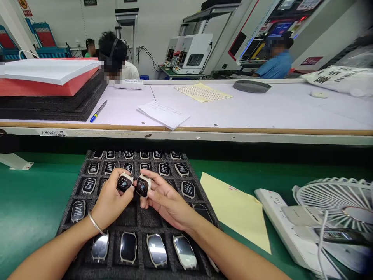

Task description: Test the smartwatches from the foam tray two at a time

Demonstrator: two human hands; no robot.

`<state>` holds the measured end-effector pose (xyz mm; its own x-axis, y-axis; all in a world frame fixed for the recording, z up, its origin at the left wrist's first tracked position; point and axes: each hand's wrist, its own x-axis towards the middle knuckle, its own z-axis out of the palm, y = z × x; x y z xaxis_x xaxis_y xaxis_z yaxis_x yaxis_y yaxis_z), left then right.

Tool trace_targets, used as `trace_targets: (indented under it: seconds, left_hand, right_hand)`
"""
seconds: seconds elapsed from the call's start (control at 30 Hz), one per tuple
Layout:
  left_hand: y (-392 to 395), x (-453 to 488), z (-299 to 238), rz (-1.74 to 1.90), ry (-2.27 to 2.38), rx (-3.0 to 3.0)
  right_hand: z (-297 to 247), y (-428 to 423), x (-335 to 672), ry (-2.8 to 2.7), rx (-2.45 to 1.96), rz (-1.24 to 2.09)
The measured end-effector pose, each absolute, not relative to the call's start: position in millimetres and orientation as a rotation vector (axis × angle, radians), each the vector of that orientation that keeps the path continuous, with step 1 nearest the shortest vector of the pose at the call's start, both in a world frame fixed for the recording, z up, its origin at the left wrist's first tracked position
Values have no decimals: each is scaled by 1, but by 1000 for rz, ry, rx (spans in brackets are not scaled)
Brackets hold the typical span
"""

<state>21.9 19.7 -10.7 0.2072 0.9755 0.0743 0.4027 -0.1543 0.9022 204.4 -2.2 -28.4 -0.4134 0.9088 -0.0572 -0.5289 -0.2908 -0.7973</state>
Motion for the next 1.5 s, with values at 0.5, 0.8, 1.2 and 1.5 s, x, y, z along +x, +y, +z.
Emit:
trace_targets:
  seconds: [0.5, 0.8, 1.2, 1.5]
  left_hand:
    - [14, 26, 4, 896, 1212, 1423]
    - [13, 24, 14, 823, 1219, 1301]
    - [8, 16, 4, 713, 1201, 1375]
    - [10, 22, 8, 765, 1235, 1410]
  right_hand:
    - [-28, -4, 205, -828, -514, 1936]
    - [-27, -5, 210, -796, -492, 1993]
    - [-26, -8, 213, -805, -499, 2031]
    - [-29, -8, 214, -804, -526, 2029]
